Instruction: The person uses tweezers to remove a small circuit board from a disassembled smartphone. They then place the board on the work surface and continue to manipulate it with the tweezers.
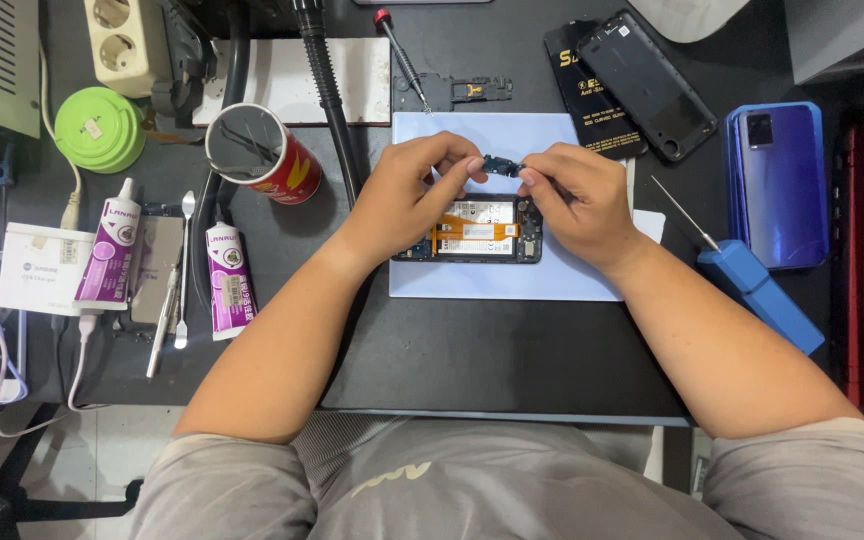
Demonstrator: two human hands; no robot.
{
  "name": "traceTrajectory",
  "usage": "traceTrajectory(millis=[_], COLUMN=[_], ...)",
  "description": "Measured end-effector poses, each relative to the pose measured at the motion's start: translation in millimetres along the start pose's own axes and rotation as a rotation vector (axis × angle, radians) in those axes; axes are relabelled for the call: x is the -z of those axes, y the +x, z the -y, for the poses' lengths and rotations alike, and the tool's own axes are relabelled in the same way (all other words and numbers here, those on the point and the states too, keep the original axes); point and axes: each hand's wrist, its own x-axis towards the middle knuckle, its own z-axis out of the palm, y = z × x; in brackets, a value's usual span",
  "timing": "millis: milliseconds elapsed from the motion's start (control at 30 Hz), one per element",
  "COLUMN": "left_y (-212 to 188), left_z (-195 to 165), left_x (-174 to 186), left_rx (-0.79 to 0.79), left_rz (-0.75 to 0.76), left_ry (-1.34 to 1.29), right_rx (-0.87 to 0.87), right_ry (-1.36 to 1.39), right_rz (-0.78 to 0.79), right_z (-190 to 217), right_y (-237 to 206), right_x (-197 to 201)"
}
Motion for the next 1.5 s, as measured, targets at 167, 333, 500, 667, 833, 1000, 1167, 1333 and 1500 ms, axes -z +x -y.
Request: traceTrajectory(millis=[167,333,500,667,833,1000,1167,1333,1500], left_y=[0.4,0.4,0.0,-0.1,-0.2,-0.8,-1.9,-1.3,-1.2], left_z=[0.9,2.0,3.5,3.8,3.4,3.7,4.1,5.0,5.2], left_x=[-0.1,-0.2,-0.9,-1.8,-1.3,-2.2,-2.1,-1.0,-0.2], left_rx=[-0.016,-0.041,-0.061,-0.039,-0.018,-0.056,-0.061,-0.076,-0.1], left_rz=[-0.012,-0.025,-0.029,-0.03,-0.026,-0.031,-0.034,-0.047,-0.065], left_ry=[-0.022,-0.026,-0.019,-0.026,-0.022,0.024,0.031,0.022,0.016], right_rx=[-0.012,-0.009,0.008,0.003,0.023,0.029,0.042,0.036,0.051], right_ry=[0.024,0.02,0.026,0.025,0.039,0.032,0.035,0.028,0.045], right_rz=[0.003,0.003,0.002,-0.001,0.007,0.029,0.029,0.029,0.037], right_z=[-0.8,-2.1,-1.5,-1.1,-1.7,-1.5,-1.9,-1.3,0.0], right_y=[-1.3,-1.7,-3.3,-3.8,-3.1,-4.3,-3.7,-2.2,-1.0], right_x=[0.4,0.1,0.3,0.2,-0.2,-0.9,-0.7,-0.6,-0.9])
